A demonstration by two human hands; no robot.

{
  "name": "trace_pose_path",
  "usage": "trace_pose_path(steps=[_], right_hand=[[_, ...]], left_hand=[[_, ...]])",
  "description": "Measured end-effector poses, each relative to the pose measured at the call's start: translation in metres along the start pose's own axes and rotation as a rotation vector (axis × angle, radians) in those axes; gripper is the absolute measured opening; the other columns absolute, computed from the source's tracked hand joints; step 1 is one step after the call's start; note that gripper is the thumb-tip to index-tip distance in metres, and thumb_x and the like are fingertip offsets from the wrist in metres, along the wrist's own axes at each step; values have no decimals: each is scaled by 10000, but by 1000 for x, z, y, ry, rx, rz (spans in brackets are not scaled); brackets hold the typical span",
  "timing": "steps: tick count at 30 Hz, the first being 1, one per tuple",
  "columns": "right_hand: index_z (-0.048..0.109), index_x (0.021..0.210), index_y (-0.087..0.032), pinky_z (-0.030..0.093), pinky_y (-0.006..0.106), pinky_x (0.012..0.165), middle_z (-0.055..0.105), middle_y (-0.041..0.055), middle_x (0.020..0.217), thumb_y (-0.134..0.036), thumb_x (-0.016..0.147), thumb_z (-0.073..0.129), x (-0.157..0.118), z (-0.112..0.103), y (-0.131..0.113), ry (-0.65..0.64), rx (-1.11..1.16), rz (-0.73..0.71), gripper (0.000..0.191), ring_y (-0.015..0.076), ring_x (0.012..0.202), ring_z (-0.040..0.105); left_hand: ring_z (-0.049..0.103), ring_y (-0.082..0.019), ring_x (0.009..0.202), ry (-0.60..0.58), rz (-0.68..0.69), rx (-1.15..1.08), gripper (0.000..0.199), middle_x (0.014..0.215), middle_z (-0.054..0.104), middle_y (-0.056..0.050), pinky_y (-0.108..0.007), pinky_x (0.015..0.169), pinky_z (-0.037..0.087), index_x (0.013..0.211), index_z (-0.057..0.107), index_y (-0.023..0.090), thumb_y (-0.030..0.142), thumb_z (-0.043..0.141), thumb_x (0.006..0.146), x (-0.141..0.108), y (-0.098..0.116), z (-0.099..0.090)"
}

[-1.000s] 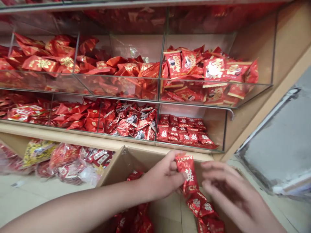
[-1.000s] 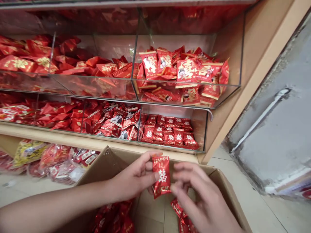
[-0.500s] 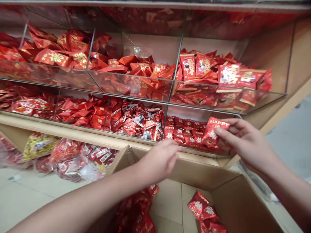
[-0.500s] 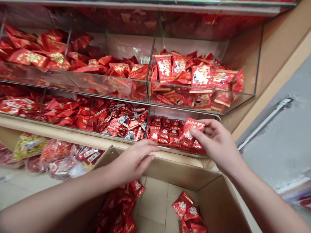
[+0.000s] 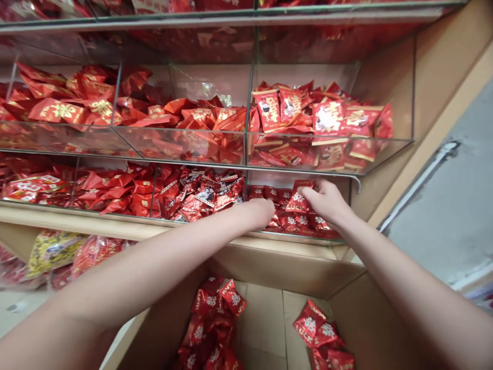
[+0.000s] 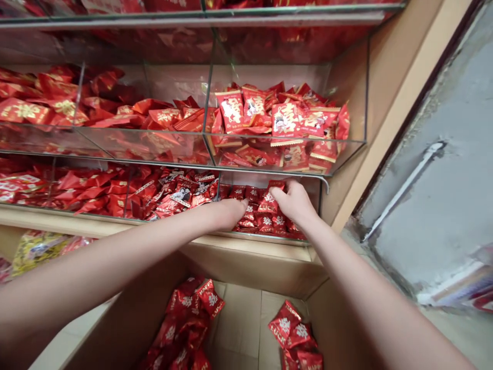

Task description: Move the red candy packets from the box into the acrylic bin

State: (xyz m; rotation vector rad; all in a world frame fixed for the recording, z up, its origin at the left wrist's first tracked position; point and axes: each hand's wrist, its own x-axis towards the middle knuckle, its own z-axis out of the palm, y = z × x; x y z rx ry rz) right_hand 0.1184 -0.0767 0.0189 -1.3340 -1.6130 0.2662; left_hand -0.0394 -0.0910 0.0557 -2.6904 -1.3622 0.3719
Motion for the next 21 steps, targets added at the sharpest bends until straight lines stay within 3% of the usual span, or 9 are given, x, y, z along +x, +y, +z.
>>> trace_pose_path(steps=[3, 7, 12, 15, 21], right_hand=[[577, 914, -85, 467, 274, 619, 656, 75, 797, -228, 735, 355, 3, -2, -3, -66, -23, -13, 319, 177, 714, 591], [560, 1024, -99, 437, 254, 702, 632, 79, 961, -194, 728, 342, 15, -10, -6, -199, -208, -105, 380, 173, 835, 567], [658, 851, -201, 408, 246, 609, 652, 21, 728, -288, 580, 613, 22, -14, -11, -592, -506, -225, 288, 175, 670, 569], [679, 845, -220, 405, 258, 602, 657, 33, 752, -342, 487, 695, 21, -7, -13, -784, -645, -255, 379, 203, 701, 580], [637, 994, -205, 405, 262, 678, 652, 76, 939, -326, 597, 612, 21, 5, -8, -841, -807, -271, 415, 218, 834, 583]], left_hand=[[579, -281, 945, -47, 14, 36, 478, 1063, 589, -207, -315, 769, 465, 1163, 457, 14, 59, 528, 692, 0, 0, -5], [588, -287, 919, -59, 37, 84, 420, 1024, 609, -193, -327, 749, 468, 1132, 496, 44, 108, 519, 717, 0, 1, -5], [587, -270, 920, -32, 69, 120, 325, 1004, 619, -176, -312, 764, 461, 1036, 563, 67, 182, 534, 733, 7, -2, 0], [580, -252, 933, 3, 102, 125, 332, 1041, 607, -158, -294, 781, 454, 1042, 559, 85, 173, 545, 721, 11, -5, 4], [589, -247, 906, 53, 133, 121, 291, 1032, 604, -163, -295, 770, 457, 989, 579, 78, 143, 541, 708, 16, -8, 11]])
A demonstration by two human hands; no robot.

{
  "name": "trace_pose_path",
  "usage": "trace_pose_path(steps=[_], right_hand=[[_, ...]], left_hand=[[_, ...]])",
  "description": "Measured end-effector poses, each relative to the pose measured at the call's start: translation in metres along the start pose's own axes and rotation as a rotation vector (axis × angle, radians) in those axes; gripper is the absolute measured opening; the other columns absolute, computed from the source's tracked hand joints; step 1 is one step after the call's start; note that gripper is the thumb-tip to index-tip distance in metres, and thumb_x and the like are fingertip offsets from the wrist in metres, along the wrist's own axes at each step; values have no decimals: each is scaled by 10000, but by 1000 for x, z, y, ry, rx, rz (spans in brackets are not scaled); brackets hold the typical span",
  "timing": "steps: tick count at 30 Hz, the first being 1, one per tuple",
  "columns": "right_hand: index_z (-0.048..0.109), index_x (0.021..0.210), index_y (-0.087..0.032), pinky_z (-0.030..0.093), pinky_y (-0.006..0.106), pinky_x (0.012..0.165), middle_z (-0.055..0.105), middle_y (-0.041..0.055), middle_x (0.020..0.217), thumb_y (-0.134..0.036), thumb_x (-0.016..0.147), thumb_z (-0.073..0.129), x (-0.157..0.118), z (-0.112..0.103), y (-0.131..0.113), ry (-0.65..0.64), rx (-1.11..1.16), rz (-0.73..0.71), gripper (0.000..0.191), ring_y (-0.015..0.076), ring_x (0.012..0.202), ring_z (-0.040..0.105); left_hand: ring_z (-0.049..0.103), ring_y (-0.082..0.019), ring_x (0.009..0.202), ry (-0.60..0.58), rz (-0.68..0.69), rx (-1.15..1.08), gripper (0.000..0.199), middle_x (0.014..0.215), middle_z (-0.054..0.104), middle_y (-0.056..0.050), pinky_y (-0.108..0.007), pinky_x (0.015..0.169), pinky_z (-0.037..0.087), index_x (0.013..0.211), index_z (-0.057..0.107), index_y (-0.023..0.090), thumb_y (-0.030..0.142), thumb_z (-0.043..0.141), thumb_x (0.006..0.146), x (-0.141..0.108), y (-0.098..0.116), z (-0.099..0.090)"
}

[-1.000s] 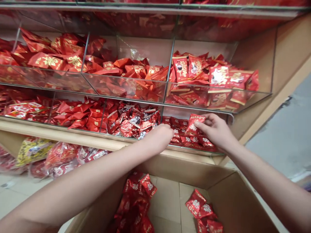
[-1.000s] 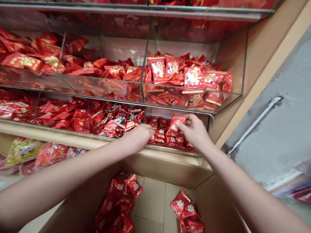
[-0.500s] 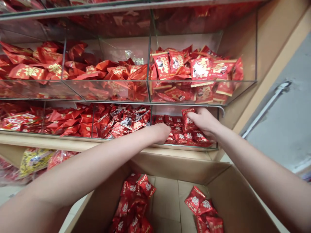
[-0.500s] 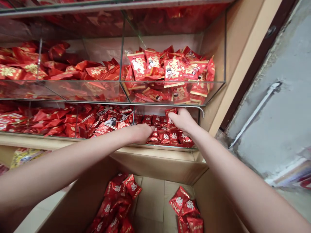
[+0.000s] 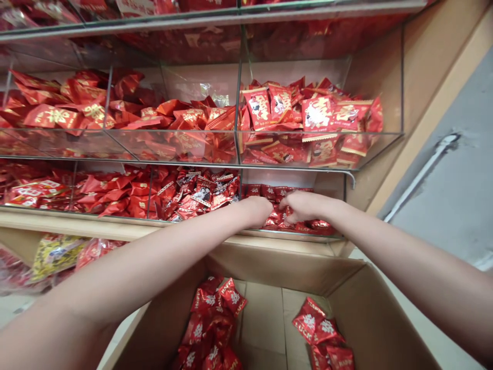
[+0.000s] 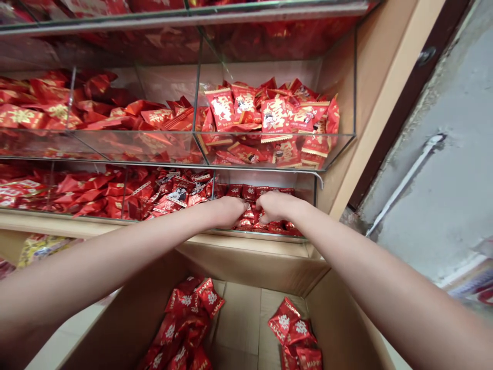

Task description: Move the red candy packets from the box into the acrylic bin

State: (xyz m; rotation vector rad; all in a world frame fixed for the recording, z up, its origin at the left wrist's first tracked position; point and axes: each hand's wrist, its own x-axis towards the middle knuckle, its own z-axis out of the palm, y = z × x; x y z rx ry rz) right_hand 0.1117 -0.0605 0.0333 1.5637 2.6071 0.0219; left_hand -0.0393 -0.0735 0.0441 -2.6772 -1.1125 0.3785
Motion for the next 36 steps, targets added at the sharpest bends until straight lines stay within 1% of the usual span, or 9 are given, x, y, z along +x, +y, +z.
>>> trace_pose_path(steps=[6, 11, 16, 20, 22, 24, 26, 31, 36], right_hand=[[632, 956, -170, 388, 249, 597, 666, 87, 848, -292, 675, 499, 3, 4, 10, -8, -38, -14, 334, 193, 717, 588], [632, 918, -172, 372, 235, 553, 667, 62, 780, -267, 691, 466, 5, 4, 15, -13, -43, -40, 297, 163, 636, 573], [573, 1017, -190, 388, 246, 610, 653, 75, 918, -255, 708, 473, 2, 6, 7, 56, -79, -40, 332, 189, 773, 588], [581, 979, -202, 392, 263, 606, 654, 86, 915, -247, 736, 448, -2, 6, -3, 87, -130, -27, 280, 208, 802, 599], [577, 969, -192, 388, 267, 565, 658, 96, 875, -302, 741, 463, -4, 5, -7, 95, -155, -28, 278, 221, 777, 607], [568, 957, -183, 381, 269, 528, 662, 99, 834, -398, 713, 509, -6, 4, -10, 99, -178, -42, 330, 236, 754, 611], [551, 959, -173, 379, 270, 516, 661, 103, 819, -435, 672, 559, -8, 4, -12, 112, -201, -52, 389, 248, 750, 611], [519, 982, -177, 374, 260, 544, 645, 98, 853, -290, 718, 527, -11, 5, -11, 162, -244, -64, 287, 222, 760, 600], [581, 906, -237, 356, 242, 562, 617, 53, 894, -210, 798, 403, -15, 6, -7, 182, -247, -121, 211, 181, 789, 586]], left_hand=[[583, -231, 912, 37, 39, -10, 419, 1064, 590, -129, -287, 754, 460, 1116, 500, 135, 184, 553, 703, 1, -4, 2], [580, -233, 906, 45, 48, -1, 348, 1037, 596, -117, -291, 738, 461, 1053, 536, 159, 218, 544, 710, 0, -6, 0], [593, -230, 875, 36, 59, 3, 389, 1027, 606, -109, -299, 719, 461, 1098, 509, 191, 195, 531, 709, 1, -6, 0], [593, -233, 878, 38, 64, 3, 378, 997, 625, -102, -304, 736, 457, 1061, 538, 190, 204, 567, 684, 3, -7, 0], [597, -243, 866, 37, 57, 3, 389, 985, 631, -108, -309, 717, 464, 1059, 547, 184, 217, 581, 673, 4, -8, -1], [599, -249, 861, 30, 46, 4, 394, 971, 636, -115, -311, 700, 470, 1052, 559, 180, 234, 593, 663, 5, -9, -1], [602, -252, 854, 20, 34, 6, 402, 953, 642, -114, -309, 690, 474, 1041, 571, 183, 248, 612, 646, 6, -9, -2], [609, -255, 833, 6, 13, 4, 381, 926, 653, -110, -304, 677, 480, 1003, 599, 180, 276, 626, 636, 5, -9, -4], [604, -267, 850, 3, 11, -5, 392, 963, 643, -132, -314, 683, 481, 1018, 600, 163, 256, 622, 638, 2, -8, -6]])
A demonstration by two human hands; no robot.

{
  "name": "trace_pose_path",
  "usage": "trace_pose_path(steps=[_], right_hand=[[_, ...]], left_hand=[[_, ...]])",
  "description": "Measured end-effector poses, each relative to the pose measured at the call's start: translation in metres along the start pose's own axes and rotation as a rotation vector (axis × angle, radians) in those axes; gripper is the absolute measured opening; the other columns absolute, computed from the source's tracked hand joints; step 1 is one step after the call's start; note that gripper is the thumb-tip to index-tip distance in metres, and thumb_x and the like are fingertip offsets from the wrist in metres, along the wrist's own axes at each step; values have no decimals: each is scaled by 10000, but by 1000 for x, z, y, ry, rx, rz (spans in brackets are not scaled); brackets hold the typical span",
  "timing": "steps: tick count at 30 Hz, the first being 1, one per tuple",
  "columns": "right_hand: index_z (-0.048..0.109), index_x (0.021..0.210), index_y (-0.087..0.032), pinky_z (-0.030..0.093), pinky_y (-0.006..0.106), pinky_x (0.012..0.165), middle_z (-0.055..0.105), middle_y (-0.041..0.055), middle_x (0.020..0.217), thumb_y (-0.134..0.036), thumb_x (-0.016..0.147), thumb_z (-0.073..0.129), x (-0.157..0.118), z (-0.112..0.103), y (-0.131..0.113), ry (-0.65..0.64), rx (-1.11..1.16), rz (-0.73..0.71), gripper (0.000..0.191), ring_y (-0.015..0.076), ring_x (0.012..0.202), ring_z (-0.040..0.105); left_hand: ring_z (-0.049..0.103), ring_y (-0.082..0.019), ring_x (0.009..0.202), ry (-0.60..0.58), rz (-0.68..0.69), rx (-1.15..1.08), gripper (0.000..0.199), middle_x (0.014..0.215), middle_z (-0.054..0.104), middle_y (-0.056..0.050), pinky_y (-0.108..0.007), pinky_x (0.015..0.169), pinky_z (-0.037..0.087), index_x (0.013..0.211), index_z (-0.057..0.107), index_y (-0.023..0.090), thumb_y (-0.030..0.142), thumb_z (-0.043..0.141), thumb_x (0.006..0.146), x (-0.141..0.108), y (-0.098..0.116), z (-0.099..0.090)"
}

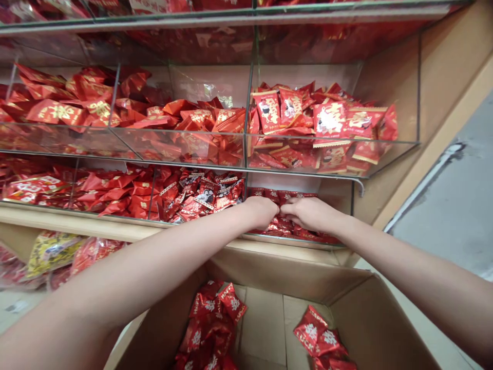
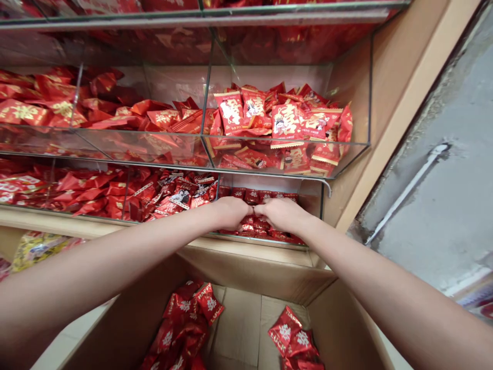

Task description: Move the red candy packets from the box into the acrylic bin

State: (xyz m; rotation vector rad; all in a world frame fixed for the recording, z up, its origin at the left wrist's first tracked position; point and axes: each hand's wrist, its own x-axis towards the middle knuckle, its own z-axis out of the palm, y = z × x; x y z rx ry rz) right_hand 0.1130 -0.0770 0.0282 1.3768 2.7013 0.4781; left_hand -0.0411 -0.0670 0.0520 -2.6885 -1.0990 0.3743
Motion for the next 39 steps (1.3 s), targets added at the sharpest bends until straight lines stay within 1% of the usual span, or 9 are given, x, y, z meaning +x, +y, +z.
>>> trace_pose_path(steps=[4, 8, 11, 17, 26, 30, 34, 36, 39], right_hand=[[622, 843, -241, 337, 229, 524, 615, 39, 929, -192, 788, 420, -1, 1, -4, -18, 11, -28, 215, 161, 778, 585], [624, 812, -234, 345, 226, 510, 634, 25, 860, -278, 715, 547, 3, -1, -10, -49, 18, -23, 132, 174, 788, 585], [629, 801, -223, 354, 232, 498, 631, 36, 845, -312, 676, 584, 7, -1, -13, -59, 1, -2, 160, 191, 776, 587], [647, 813, -180, 357, 242, 469, 615, 86, 856, -268, 698, 515, 11, 3, -19, -45, -41, 42, 196, 202, 704, 593], [660, 729, -182, 361, 241, 492, 646, 84, 812, -189, 693, 483, 9, 1, -22, -38, 28, 83, 181, 193, 696, 593], [665, 750, -232, 395, 231, 575, 662, 13, 840, -202, 680, 535, 5, -2, -14, -44, 143, 23, 151, 171, 766, 592], [664, 830, -261, 413, 185, 679, 665, -37, 873, -285, 736, 534, 2, 0, 4, -32, 244, 11, 162, 120, 794, 591], [655, 873, -233, 417, 199, 706, 667, -9, 869, -310, 771, 491, 0, 2, 13, 4, 248, 85, 207, 129, 785, 594], [651, 890, -186, 419, 271, 729, 656, 68, 893, -300, 778, 459, -2, 4, 24, 56, 202, 243, 249, 190, 807, 594]], left_hand=[[602, -271, 852, -1, 14, -16, 394, 961, 644, -133, -321, 695, 478, 1020, 599, 154, 238, 620, 636, 1, 0, 0], [599, -279, 859, 1, 15, -30, 387, 966, 642, -138, -332, 713, 474, 998, 610, 142, 223, 633, 620, 2, 0, 1], [597, -287, 858, 0, 15, -37, 378, 956, 643, -147, -346, 726, 472, 980, 617, 125, 227, 637, 617, 2, 1, 1], [600, -278, 848, -18, 20, -31, 393, 954, 647, -139, -331, 721, 473, 980, 617, 120, 214, 648, 599, 0, 1, -2], [594, -272, 869, -11, 25, -25, 410, 979, 642, -132, -321, 733, 462, 1007, 607, 136, 251, 642, 615, 0, 0, -3], [592, -262, 881, -21, 22, -25, 442, 991, 639, -120, -315, 751, 452, 1049, 590, 163, 261, 646, 622, 0, 0, -2], [585, -260, 908, -43, 19, -35, 456, 1018, 632, -111, -324, 773, 442, 1102, 562, 181, 307, 612, 666, -2, 1, -5], [574, -264, 935, -61, 20, -48, 468, 1054, 620, -106, -332, 788, 438, 1128, 546, 183, 343, 589, 690, -3, 2, -7], [558, -268, 972, -84, 19, -70, 485, 1107, 594, -99, -332, 796, 438, 1136, 544, 183, 408, 564, 708, -2, 1, -11]])
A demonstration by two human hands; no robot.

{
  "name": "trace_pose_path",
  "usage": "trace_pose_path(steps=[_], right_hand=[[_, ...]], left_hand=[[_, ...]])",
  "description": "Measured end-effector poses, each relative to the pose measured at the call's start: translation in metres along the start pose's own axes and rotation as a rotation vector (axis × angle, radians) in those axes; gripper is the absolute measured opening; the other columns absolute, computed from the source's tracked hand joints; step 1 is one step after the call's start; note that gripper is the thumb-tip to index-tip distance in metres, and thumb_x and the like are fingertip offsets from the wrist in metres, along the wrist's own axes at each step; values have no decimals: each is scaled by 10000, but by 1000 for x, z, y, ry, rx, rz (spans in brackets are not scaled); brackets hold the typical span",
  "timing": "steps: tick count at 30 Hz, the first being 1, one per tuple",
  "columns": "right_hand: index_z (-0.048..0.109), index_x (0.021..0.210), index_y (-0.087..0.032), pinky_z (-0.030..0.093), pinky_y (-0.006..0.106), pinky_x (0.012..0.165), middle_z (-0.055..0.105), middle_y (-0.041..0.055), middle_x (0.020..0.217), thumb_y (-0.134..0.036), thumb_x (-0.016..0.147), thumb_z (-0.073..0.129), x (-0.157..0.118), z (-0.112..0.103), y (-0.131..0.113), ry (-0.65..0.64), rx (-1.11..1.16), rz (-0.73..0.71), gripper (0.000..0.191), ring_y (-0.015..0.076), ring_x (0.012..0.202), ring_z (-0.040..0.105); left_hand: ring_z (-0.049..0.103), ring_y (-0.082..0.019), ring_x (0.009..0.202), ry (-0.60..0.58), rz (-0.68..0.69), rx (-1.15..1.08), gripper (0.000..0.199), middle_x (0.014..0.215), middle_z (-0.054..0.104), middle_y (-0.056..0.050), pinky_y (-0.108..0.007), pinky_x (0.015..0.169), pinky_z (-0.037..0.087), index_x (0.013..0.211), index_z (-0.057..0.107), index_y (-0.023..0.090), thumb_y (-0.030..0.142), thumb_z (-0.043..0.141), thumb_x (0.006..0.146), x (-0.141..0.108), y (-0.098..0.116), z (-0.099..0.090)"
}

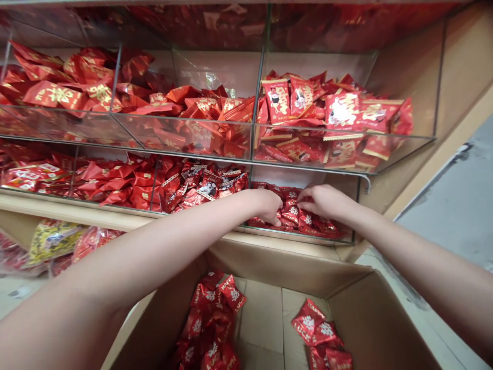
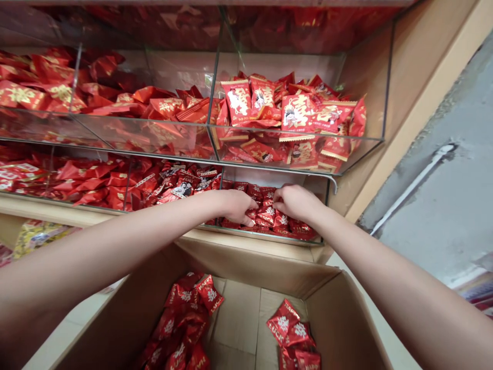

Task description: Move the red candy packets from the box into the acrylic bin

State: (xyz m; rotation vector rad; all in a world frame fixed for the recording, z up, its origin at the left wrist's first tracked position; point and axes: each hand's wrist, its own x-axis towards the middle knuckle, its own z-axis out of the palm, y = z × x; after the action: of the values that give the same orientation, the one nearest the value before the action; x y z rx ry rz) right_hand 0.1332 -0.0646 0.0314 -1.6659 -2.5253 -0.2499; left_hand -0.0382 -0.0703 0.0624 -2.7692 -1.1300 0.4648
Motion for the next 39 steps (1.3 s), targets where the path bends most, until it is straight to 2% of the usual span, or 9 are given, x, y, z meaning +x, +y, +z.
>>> trace_pose_path(steps=[2, 5, 8, 14, 16, 20, 26, 32, 39], right_hand=[[650, 913, -193, 414, 297, 747, 637, 89, 952, -305, 762, 476, 2, 1, 2, 19, -25, 59, 256, 219, 851, 585], [636, 969, -225, 408, 287, 763, 610, 80, 1031, -317, 752, 495, 9, 2, -1, 9, -39, 99, 275, 215, 898, 572], [636, 977, -224, 410, 265, 751, 621, 73, 1023, -313, 741, 515, 21, 4, -5, -30, -42, 125, 281, 202, 900, 571], [657, 936, -198, 414, 256, 701, 655, 77, 960, -308, 731, 507, 43, 5, -5, -82, -56, 178, 277, 210, 878, 580], [661, 916, -211, 413, 243, 679, 659, 60, 956, -327, 737, 493, 45, 2, -2, -90, -54, 181, 272, 202, 868, 583], [637, 965, -216, 409, 244, 622, 652, 56, 972, -345, 757, 450, 35, -10, 5, -93, -66, 203, 308, 196, 811, 594], [666, 877, -247, 408, 254, 610, 671, 48, 814, -382, 671, 566, 0, -8, 1, -179, -90, 166, 265, 208, 775, 601], [659, 911, -222, 414, 266, 637, 667, 76, 866, -377, 696, 553, -3, 8, -4, -209, -98, 128, 285, 223, 829, 601], [664, 919, -221, 405, 240, 679, 677, 67, 875, -330, 723, 519, 6, 6, 4, -234, -77, 82, 267, 197, 831, 604]], left_hand=[[567, -264, 954, 12, -8, -7, 428, 1081, 607, -107, -324, 781, 444, 1090, 578, 169, 414, 520, 744, 3, -1, -2], [578, -251, 922, 101, -49, 1, 329, 1029, 617, -141, -318, 776, 440, 1037, 600, 122, 292, 433, 810, 11, -3, -3], [555, -251, 965, 162, -99, 16, 300, 1056, 594, -157, -310, 803, 426, 1042, 584, 100, 199, 448, 794, 23, -4, 0], [550, -198, 955, 75, -177, 23, 258, 1022, 598, -103, -361, 813, 434, 993, 576, 117, 249, 551, 773, 45, -10, 11], [525, -227, 993, 73, -179, 20, 296, 1037, 596, -106, -369, 794, 440, 1019, 573, 134, 237, 580, 741, 48, -12, 11], [481, -297, 1040, 112, -137, 8, 431, 1059, 601, -120, -360, 806, 414, 1086, 568, 185, 189, 620, 658, 48, -13, 8], [456, -207, 1056, 198, 37, -40, 345, 1097, 590, 20, -289, 843, 370, 1115, 526, 364, 396, 464, 778, 45, -10, 8], [504, -232, 955, 140, 96, -23, 359, 1005, 635, -14, -286, 729, 393, 1087, 568, 328, 442, 462, 764, 45, -10, 9], [569, -176, 806, 66, 165, -24, 330, 979, 650, 7, -242, 666, 380, 1020, 620, 317, 447, 502, 740, 47, -18, 7]])
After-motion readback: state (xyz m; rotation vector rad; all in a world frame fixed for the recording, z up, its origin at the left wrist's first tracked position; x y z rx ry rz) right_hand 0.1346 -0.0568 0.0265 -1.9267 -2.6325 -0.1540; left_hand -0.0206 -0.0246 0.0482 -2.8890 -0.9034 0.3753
